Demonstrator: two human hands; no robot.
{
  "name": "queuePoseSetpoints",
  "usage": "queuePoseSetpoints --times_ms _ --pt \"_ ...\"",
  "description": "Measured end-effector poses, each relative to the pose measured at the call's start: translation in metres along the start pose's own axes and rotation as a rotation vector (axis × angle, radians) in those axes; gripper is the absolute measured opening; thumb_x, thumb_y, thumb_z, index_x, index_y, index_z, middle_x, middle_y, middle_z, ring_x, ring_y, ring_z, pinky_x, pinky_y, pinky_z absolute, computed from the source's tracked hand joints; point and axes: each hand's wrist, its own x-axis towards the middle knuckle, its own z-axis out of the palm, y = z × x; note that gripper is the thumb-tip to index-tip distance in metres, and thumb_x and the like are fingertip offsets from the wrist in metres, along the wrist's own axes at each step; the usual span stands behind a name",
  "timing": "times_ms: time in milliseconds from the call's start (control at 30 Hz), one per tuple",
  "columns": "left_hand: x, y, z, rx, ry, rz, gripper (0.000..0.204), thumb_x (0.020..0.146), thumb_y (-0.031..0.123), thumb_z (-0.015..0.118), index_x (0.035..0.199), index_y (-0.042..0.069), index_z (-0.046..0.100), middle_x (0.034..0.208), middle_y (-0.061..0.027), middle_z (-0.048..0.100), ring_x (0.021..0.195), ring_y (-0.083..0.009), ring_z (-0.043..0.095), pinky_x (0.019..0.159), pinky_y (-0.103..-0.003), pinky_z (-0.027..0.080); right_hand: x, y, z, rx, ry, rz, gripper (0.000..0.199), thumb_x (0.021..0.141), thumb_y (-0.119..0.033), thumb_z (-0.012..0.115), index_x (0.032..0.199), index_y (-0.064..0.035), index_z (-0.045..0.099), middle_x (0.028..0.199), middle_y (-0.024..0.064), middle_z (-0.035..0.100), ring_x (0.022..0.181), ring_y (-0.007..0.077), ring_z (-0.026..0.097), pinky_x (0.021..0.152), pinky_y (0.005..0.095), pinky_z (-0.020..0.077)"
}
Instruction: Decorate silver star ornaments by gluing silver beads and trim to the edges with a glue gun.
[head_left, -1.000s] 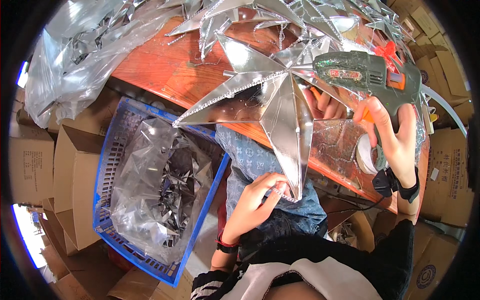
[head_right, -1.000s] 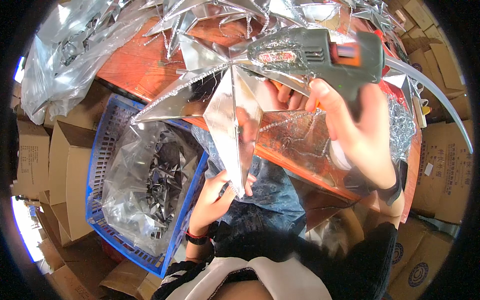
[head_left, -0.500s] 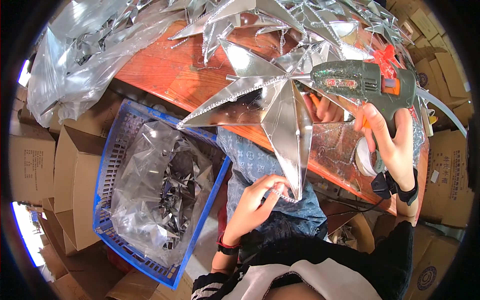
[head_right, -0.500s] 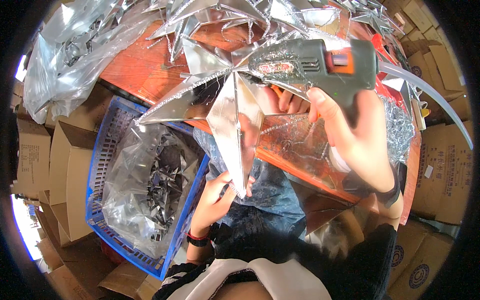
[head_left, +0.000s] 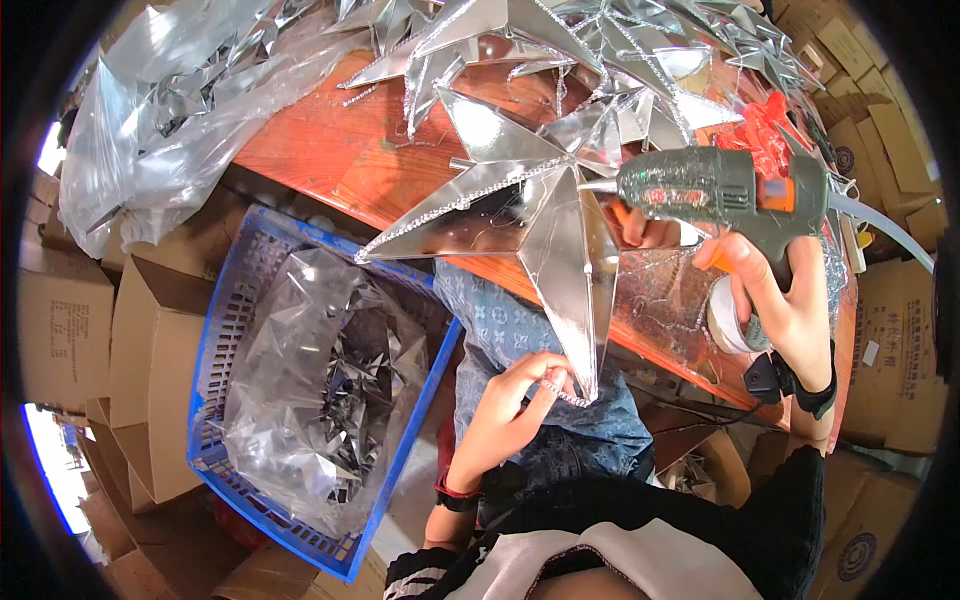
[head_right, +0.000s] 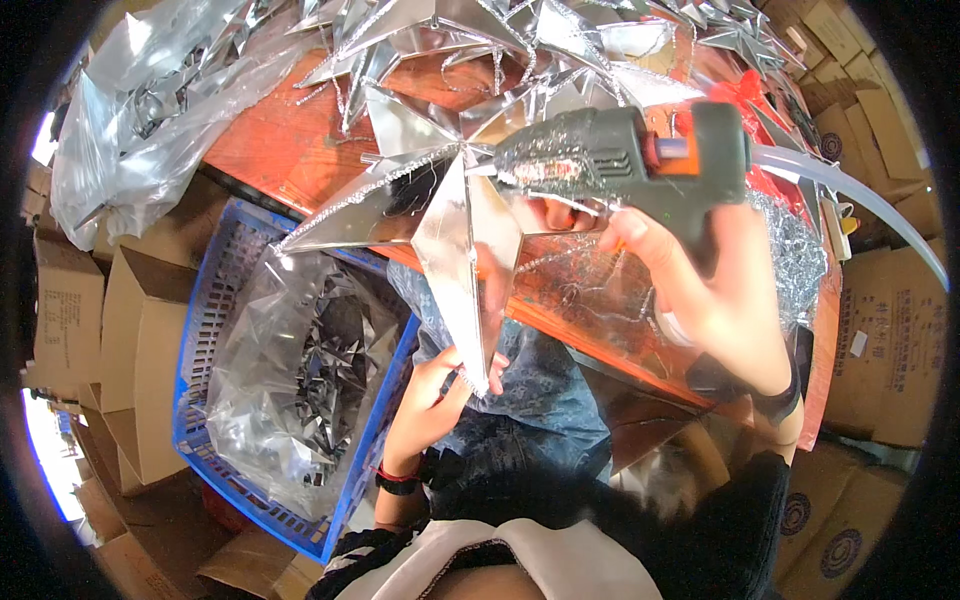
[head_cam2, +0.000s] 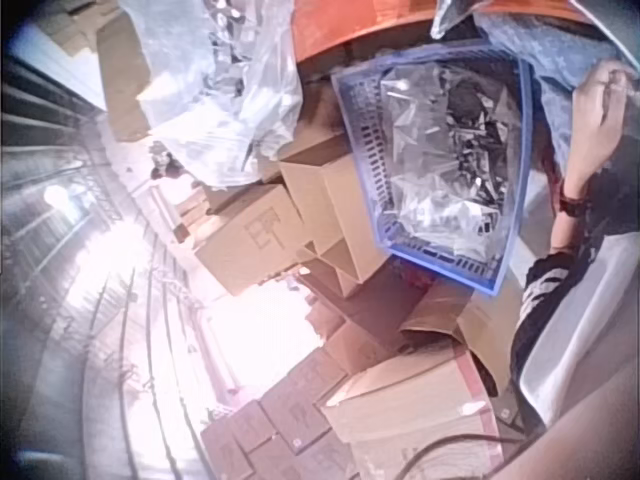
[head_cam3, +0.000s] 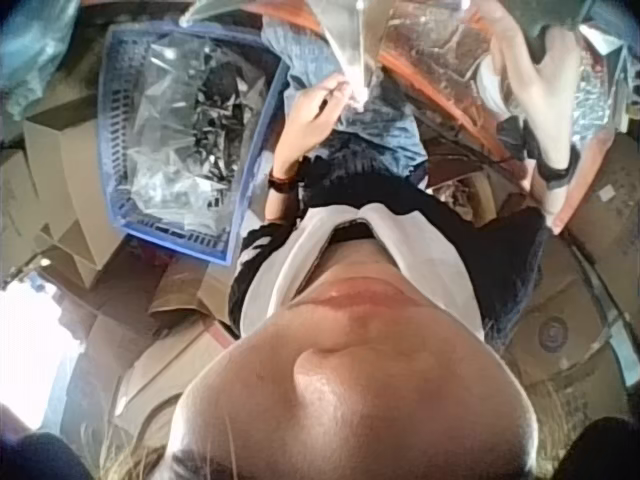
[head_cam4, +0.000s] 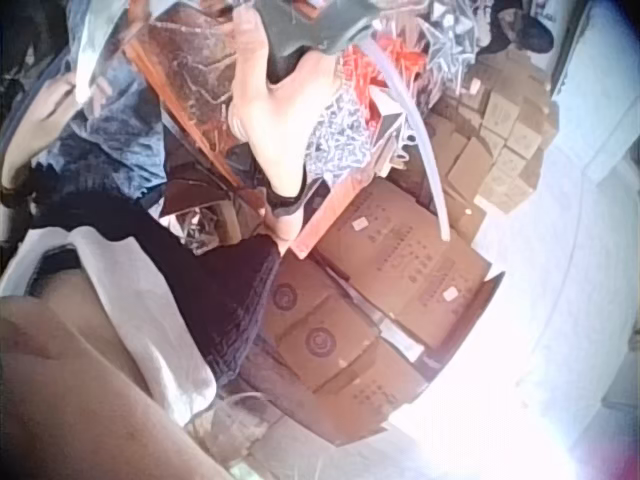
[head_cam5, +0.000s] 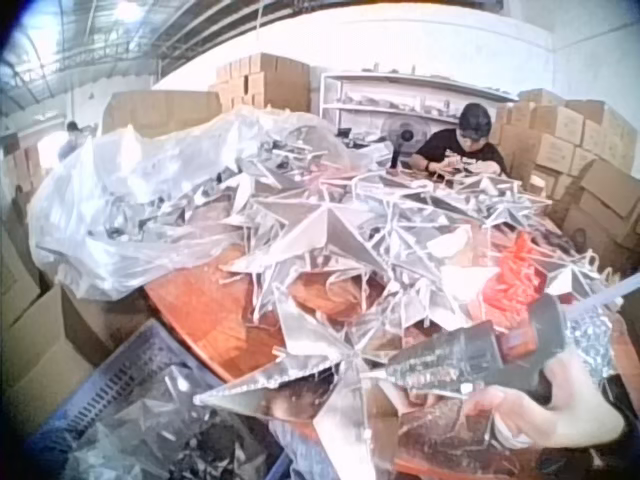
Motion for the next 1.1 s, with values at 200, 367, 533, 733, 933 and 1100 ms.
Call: queuePoseSetpoints --times_ms 200,367,533,733,933,1100 --pt "-0.004 -0.003 -0.001 0.018 -0.036 0.08 0.017 0.086 0.003 0.048 0.101 -0.002 0.055 0.081 -0.0098 0.062 0.081 -0.0161 0.059 0.077 -0.031 0.045 -0.02 -0.003 -0.014 0.073 -0.011 0.037 0.02 0.084 -0.016 0.06 0.095 0.0013 0.058 0.076 0.0035 0.062 0.064 0.0068 0.053 0.054 0.0226 0.041" --pt "-0.004 0.017 0.0 0.058 -0.102 0.029 0.018 0.078 0.001 0.061 0.095 0.0 0.056 0.09 -0.0084 0.061 0.082 -0.0177 0.059 0.077 -0.029 0.044 -0.049 0.008 -0.032 0.034 0.22 0.06 0.029 0.083 -0.016 0.06 0.103 0.0035 0.053 0.09 0.0091 0.063 0.083 0.0139 0.058 0.074 0.0242 0.044" --pt "-0.016 0.023 -0.004 -0.035 -0.108 0.064 0.013 0.079 -0.001 0.057 0.091 -0.001 0.056 0.091 -0.0131 0.061 0.082 -0.0195 0.06 0.077 -0.032 0.045 -0.066 0.043 -0.06 -0.009 0.356 0.277 0.029 0.082 -0.017 0.061 0.104 0.0027 0.056 0.085 0.0017 0.058 0.075 0.0055 0.048 0.066 0.0196 0.0377" --pt "-0.019 0.032 0.003 -0.095 -0.081 0.146 0.018 0.087 0.013 0.052 0.09 -0.005 0.056 0.091 -0.0192 0.059 0.071 -0.0214 0.06 0.07 -0.032 0.047 -0.076 0.089 -0.079 -0.062 0.14 0.303 0.027 0.085 -0.024 0.06 0.091 0.0029 0.06 0.069 -0.0021 0.053 0.061 0.0032 0.042 0.051 0.02 0.0322" --pt "-0.018 0.042 0.011 0.012 -0.068 0.118 0.024 0.092 0.017 0.046 0.088 -0.005 0.054 0.088 -0.019 0.058 0.07 -0.0197 0.06 0.068 -0.03 0.047 -0.069 0.1 -0.067 -0.336 0.268 0.232 0.021 0.087 -0.017 0.057 0.089 0.004 0.056 0.07 0.0038 0.054 0.06 0.0055 0.045 0.054 0.0211 0.0376" --pt "-0.029 0.04 0.022 -0.05 -0.019 0.04 0.023 0.094 0.015 0.039 0.083 -0.003 0.049 0.085 -0.0175 0.057 0.072 -0.0197 0.059 0.069 -0.031 0.046 -0.078 0.095 -0.058 -0.591 0.39 -0.007 0.009 0.085 -0.007 0.056 0.088 0.002 0.055 0.08 0.0108 0.055 0.065 0.0145 0.051 0.062 0.0242 0.0415"
